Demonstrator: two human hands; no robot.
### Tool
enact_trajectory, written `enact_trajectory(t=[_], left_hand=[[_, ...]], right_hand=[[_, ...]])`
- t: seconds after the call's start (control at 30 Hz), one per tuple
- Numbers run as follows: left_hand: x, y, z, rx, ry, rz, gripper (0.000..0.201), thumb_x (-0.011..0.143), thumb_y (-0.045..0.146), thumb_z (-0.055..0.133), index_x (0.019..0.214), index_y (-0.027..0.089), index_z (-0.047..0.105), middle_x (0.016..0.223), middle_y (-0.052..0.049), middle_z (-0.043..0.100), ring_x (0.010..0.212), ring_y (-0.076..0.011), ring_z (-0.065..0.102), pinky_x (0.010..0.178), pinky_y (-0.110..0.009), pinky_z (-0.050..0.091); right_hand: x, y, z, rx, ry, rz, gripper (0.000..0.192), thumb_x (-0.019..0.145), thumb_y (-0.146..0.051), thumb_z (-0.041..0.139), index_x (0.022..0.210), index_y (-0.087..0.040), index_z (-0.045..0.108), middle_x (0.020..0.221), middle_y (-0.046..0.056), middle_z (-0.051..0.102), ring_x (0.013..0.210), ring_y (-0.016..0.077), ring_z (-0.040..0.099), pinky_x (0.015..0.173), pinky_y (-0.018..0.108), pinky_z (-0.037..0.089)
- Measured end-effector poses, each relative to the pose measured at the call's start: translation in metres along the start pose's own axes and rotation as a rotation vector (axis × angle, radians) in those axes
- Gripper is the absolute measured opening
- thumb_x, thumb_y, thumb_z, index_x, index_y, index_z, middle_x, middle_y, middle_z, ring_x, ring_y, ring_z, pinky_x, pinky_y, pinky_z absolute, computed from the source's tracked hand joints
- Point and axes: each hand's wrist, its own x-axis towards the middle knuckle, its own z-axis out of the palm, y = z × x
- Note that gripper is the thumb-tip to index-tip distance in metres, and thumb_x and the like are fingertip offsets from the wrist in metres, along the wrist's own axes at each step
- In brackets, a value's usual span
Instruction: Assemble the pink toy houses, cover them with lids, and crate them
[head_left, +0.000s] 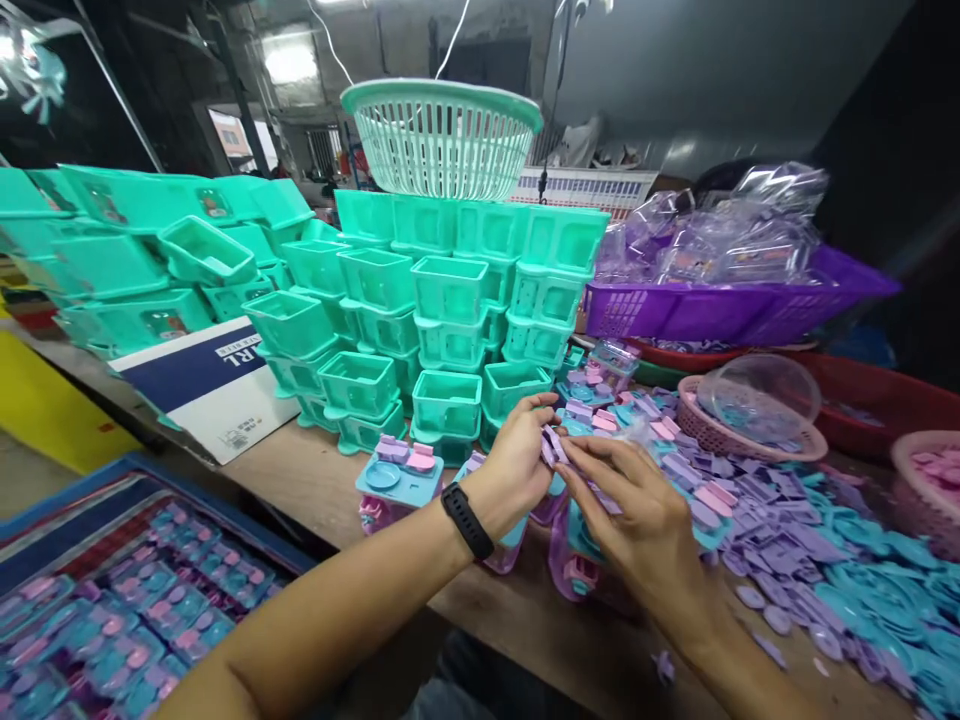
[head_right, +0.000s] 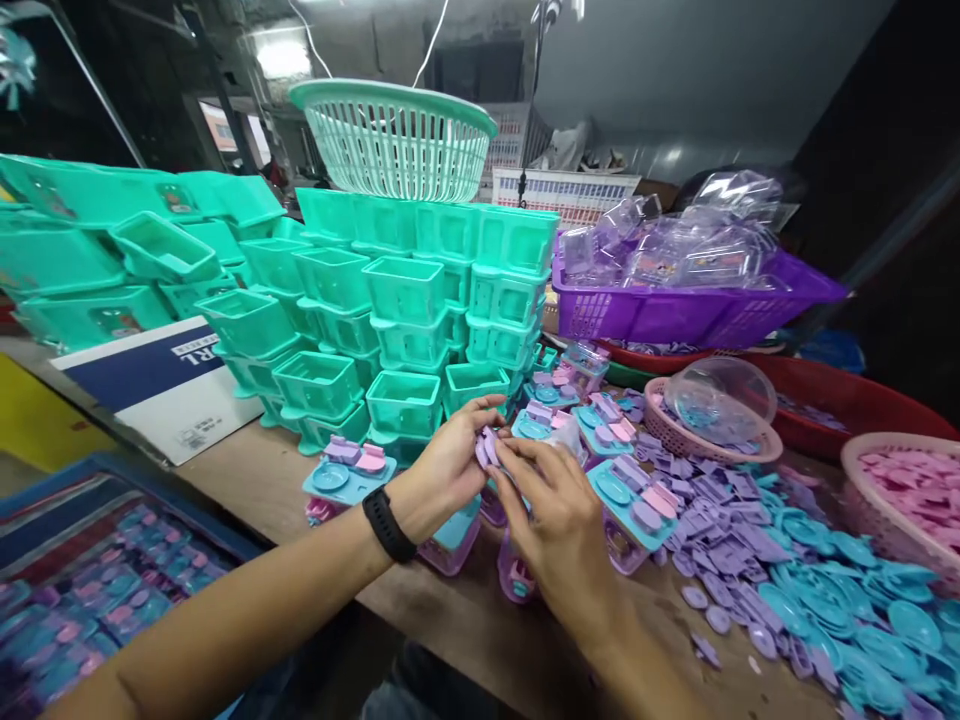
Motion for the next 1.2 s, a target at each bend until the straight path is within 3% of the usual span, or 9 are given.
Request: enact_trajectory(t=[0.13,0.23,0.3,0.37,0.47,0.6,0.83,1.0,1.2], left_hand=[[-0.002,0.000,-0.013,0.073,-0.013,0.071,0.022,0.085,0.001,0.045,0.096,0.017,0.054,0.068,0.004,0.049,0.057,-0.0105,0.048,0.058,-0.020,0.038],[-0.002,0.008,-0.030,0.193,-0.018,0.158,0.021,0.088,0.002,0.049,0.094,0.018,0.061,0.066,0.004,0.048,0.056,-0.0108,0.042,0.056,-0.021,0.032],[-0.001,0.015,-0.044,0.461,-0.114,0.312,0.023,0.087,0.001,0.052,0.089,0.017,0.068,0.073,0.002,0.054,0.061,-0.0119,0.045,0.061,-0.022,0.035],[0.002,0.021,-0.057,0.892,-0.286,0.543,0.029,0.086,-0.001,0.050,0.088,0.017,0.072,0.088,-0.003,0.061,0.078,-0.0160,0.056,0.075,-0.025,0.043],[0.006,0.024,-0.073,1.422,-0.525,0.757,0.038,0.086,-0.001,0.043,0.103,0.016,0.073,0.109,-0.011,0.064,0.102,-0.0249,0.063,0.092,-0.033,0.047],[0.010,0.020,-0.083,1.687,-0.667,0.757,0.041,0.084,0.000,0.045,0.112,0.013,0.071,0.114,-0.016,0.065,0.104,-0.0295,0.066,0.092,-0.038,0.052],[0.012,0.021,-0.083,1.874,-0.727,0.755,0.036,0.083,0.002,0.054,0.113,0.013,0.070,0.118,-0.013,0.066,0.108,-0.0261,0.066,0.093,-0.035,0.054],[0.008,0.026,-0.078,1.945,-0.778,0.747,0.033,0.085,0.006,0.059,0.115,0.016,0.069,0.124,-0.010,0.066,0.108,-0.0249,0.067,0.089,-0.032,0.054],[0.005,0.033,-0.067,2.064,-0.844,0.656,0.028,0.088,0.008,0.061,0.115,0.012,0.068,0.126,-0.010,0.067,0.111,-0.0269,0.068,0.086,-0.032,0.053]], right_hand=[[0.002,-0.003,-0.006,0.021,0.007,0.007,0.019,0.098,-0.018,0.060,0.109,-0.023,0.076,0.104,0.006,0.078,0.093,0.0213,0.075,0.087,0.034,0.062],[0.003,0.012,-0.008,-0.028,-0.034,0.023,0.016,0.099,-0.022,0.060,0.103,-0.020,0.075,0.101,0.006,0.079,0.089,0.0216,0.077,0.082,0.032,0.063],[0.003,0.027,-0.005,-0.116,-0.116,-0.052,0.020,0.101,-0.025,0.056,0.101,-0.019,0.075,0.100,0.007,0.080,0.087,0.0223,0.077,0.077,0.032,0.062],[0.001,0.042,0.002,-0.221,-0.226,-0.161,0.027,0.104,-0.026,0.049,0.103,-0.017,0.074,0.101,0.008,0.080,0.084,0.0226,0.077,0.072,0.033,0.061],[-0.003,0.053,0.015,-0.404,-0.396,-0.276,0.026,0.103,-0.022,0.049,0.101,-0.017,0.075,0.102,0.009,0.079,0.074,0.0220,0.075,0.063,0.032,0.056],[-0.004,0.052,0.022,-0.506,-0.552,-0.339,0.019,0.095,-0.011,0.057,0.096,-0.020,0.074,0.102,0.005,0.079,0.067,0.0183,0.072,0.053,0.030,0.049],[-0.003,0.050,0.019,-0.359,-0.403,-0.387,0.044,0.109,-0.024,0.033,0.096,-0.015,0.074,0.096,0.004,0.078,0.067,0.0145,0.073,0.053,0.027,0.053],[-0.005,0.049,0.018,-0.303,-0.395,-0.381,0.047,0.110,-0.025,0.032,0.093,-0.013,0.074,0.093,0.004,0.078,0.071,0.0142,0.076,0.056,0.025,0.056],[0.000,0.048,0.015,-0.299,-0.420,-0.438,0.049,0.109,-0.021,0.030,0.092,-0.012,0.075,0.094,0.011,0.078,0.074,0.0173,0.075,0.059,0.027,0.058]])
